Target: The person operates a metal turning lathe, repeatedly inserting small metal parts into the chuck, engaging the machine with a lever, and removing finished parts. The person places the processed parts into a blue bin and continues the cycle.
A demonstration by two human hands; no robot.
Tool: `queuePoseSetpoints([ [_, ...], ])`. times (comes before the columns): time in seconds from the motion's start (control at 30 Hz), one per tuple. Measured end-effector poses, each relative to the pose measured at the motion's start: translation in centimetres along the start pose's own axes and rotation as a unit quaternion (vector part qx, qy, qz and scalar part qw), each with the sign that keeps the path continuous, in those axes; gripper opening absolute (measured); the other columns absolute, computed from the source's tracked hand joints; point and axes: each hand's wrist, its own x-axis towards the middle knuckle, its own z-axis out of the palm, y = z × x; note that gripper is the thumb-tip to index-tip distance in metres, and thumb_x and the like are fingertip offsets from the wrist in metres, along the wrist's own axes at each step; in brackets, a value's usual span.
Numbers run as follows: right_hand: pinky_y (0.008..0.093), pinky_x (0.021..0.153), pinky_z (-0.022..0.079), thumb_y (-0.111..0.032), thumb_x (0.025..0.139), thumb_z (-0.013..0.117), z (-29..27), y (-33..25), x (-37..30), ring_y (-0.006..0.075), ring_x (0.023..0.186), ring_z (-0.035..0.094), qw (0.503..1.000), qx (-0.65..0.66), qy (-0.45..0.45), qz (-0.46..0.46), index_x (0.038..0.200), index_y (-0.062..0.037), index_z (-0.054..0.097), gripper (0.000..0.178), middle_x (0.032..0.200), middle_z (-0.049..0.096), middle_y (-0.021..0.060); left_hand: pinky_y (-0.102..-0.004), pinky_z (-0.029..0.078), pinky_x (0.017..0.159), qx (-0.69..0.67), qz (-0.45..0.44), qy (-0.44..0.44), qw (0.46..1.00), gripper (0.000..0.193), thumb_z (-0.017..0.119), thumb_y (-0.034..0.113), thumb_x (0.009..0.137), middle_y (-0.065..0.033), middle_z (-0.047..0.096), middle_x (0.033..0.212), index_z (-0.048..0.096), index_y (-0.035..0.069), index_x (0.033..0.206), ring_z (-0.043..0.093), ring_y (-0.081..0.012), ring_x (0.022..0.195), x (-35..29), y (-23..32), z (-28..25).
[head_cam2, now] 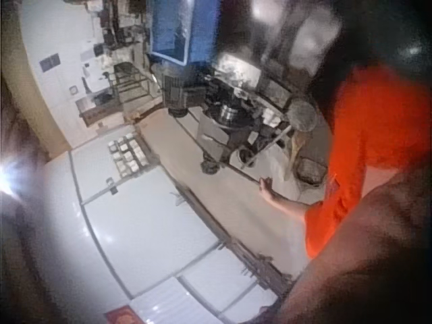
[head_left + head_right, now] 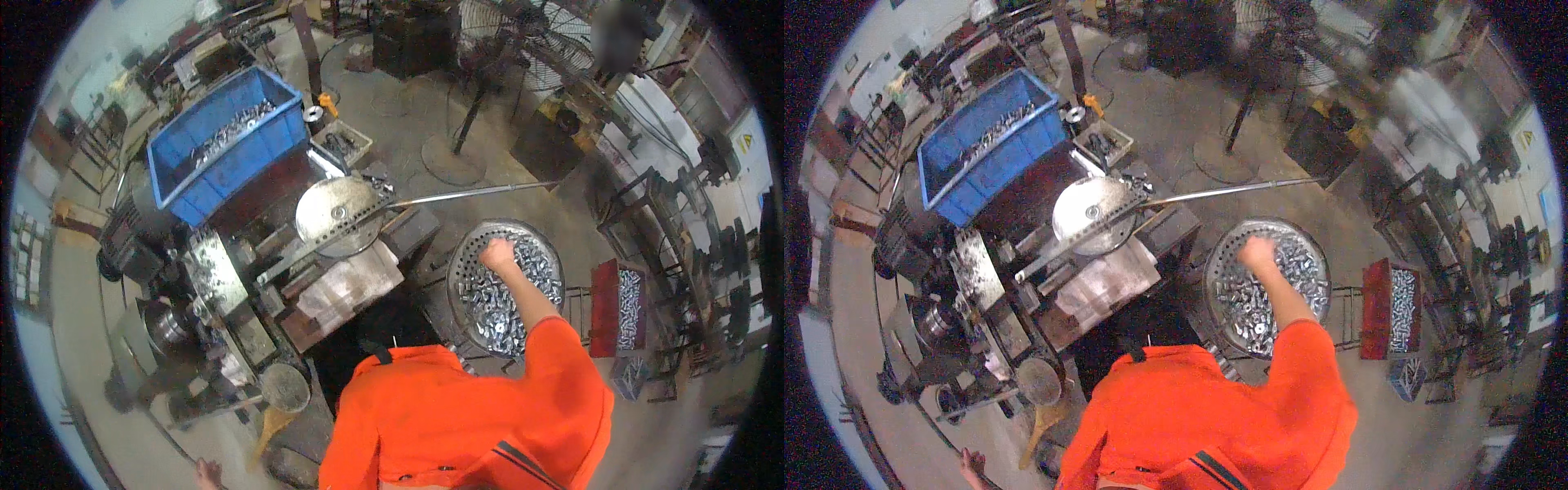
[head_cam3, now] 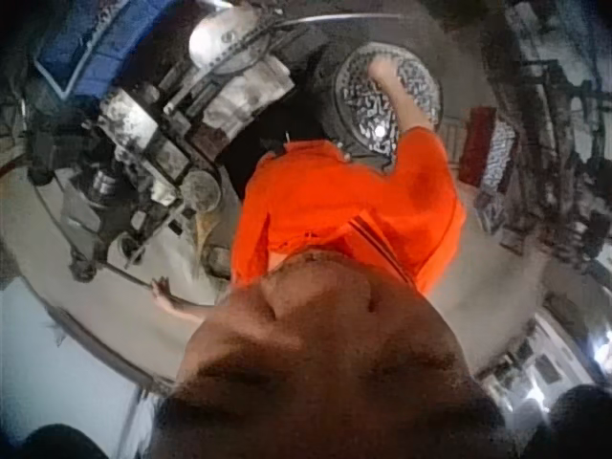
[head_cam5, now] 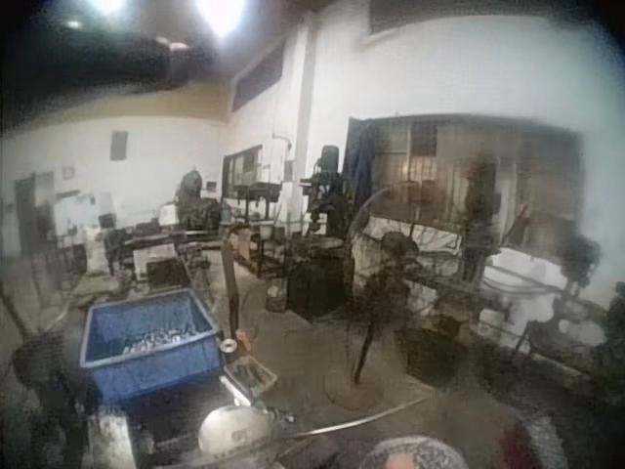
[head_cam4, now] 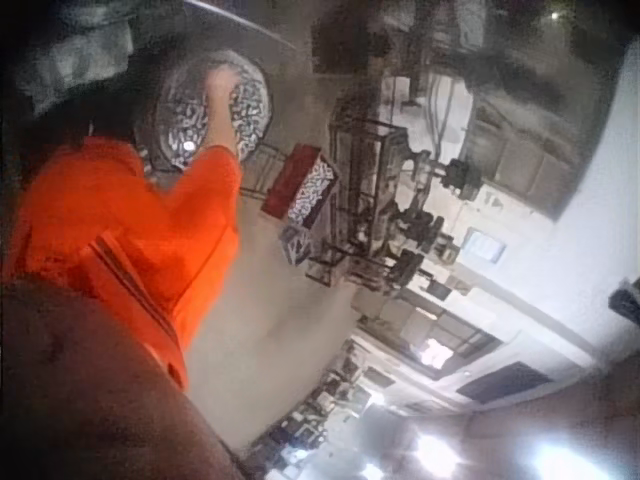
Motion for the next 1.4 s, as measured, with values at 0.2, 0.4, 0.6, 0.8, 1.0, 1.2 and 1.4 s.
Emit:
queuePoseSetpoints([
  [0.2, 0.0397, 0.089, 0.041, -0.037, 0.074, 0.054, 3.9, 1.0, 2.9, 0.0252, 0.103, 0.057, 0.993, -0.095, -0.056, -0.042, 0.096, -0.0104, 0.066, 0.036, 0.107, 0.061, 0.0105, -0.0430, 0.050, 0.076, 0.026, 0.005, -0.058, 0.998, 0.060, 0.067, 0.021, 0.080, -0.0164, 0.057, 0.095, 0.038, 0.001, 0.128, 0.056, -0.0282, 0.083, -11.1, 7.3, 6.1],
  [0.4, 0.0359, 0.084, 0.047, -0.034, 0.067, 0.060, -0.7, 0.0, 0.8, 0.0304, 0.097, 0.059, 0.995, 0.067, -0.069, -0.016, 0.094, -0.0035, 0.065, 0.041, 0.103, 0.062, 0.0174, -0.0398, 0.051, 0.069, 0.023, 0.017, -0.052, 0.998, 0.055, 0.067, 0.021, 0.080, -0.0172, 0.058, 0.088, 0.042, -0.005, 0.121, 0.056, -0.0256, 0.076, -11.8, 6.9, 5.5],
  [0.6, 0.0365, 0.083, 0.048, -0.034, 0.066, 0.060, -1.8, -0.3, 0.2, 0.0315, 0.094, 0.060, 0.994, 0.065, -0.058, -0.061, 0.091, -0.0010, 0.064, 0.041, 0.099, 0.062, 0.0203, -0.0360, 0.048, 0.062, 0.023, 0.028, -0.047, 0.998, 0.051, 0.067, 0.023, 0.079, -0.0145, 0.057, 0.081, 0.045, -0.002, 0.117, 0.054, -0.0225, 0.067, -11.1, 6.4, 5.9],
  [0.8, 0.0361, 0.078, 0.050, -0.028, 0.066, 0.059, -0.6, 0.9, 0.6, 0.0306, 0.087, 0.062, 0.991, 0.122, 0.006, -0.062, 0.078, -0.0015, 0.066, 0.030, 0.089, 0.064, 0.0194, -0.0323, 0.046, 0.055, 0.025, 0.042, -0.057, 0.997, 0.046, 0.067, 0.025, 0.079, -0.0118, 0.056, 0.074, 0.048, 0.000, 0.113, 0.051, -0.0193, 0.058, -9.6, 5.9, 6.7],
  [1.0, 0.0278, 0.067, 0.049, -0.012, 0.066, 0.062, -8.5, -2.2, -4.5, 0.0144, 0.070, 0.059, 0.806, 0.574, -0.003, -0.143, 0.079, -0.0009, 0.070, 0.019, 0.073, 0.064, 0.0097, -0.0285, 0.044, 0.048, 0.013, 0.065, -0.051, 0.996, 0.042, 0.067, 0.027, 0.079, -0.0091, 0.056, 0.066, 0.051, 0.003, 0.109, 0.049, -0.0162, 0.049, -7.6, 3.7, 4.7],
  [1.2, 0.0325, 0.078, 0.048, -0.001, 0.058, 0.050, -13.7, -12.4, -6.8, 0.0229, 0.086, 0.057, 0.657, 0.661, -0.086, -0.353, 0.082, 0.0067, 0.067, 0.030, 0.104, 0.055, 0.0139, -0.0251, 0.039, 0.042, 0.013, 0.146, -0.086, 0.985, 0.031, 0.065, 0.024, 0.080, -0.0015, 0.049, 0.059, 0.052, 0.002, 0.097, 0.046, -0.0103, 0.045, 0.6, -2.7, -0.4],
  [1.4, 0.0285, 0.081, 0.040, 0.001, 0.052, 0.050, -16.2, -29.7, -10.9, 0.0234, 0.093, 0.053, 0.680, 0.422, -0.059, -0.596, 0.078, -0.0052, 0.070, 0.033, 0.091, 0.055, 0.0112, -0.0374, 0.047, 0.063, 0.449, 0.100, 0.021, 0.888, 0.044, 0.069, 0.031, 0.069, -0.0165, 0.062, 0.079, 0.058, -0.001, 0.096, 0.061, -0.0244, 0.069, -9.8, 5.5, 3.2],
])
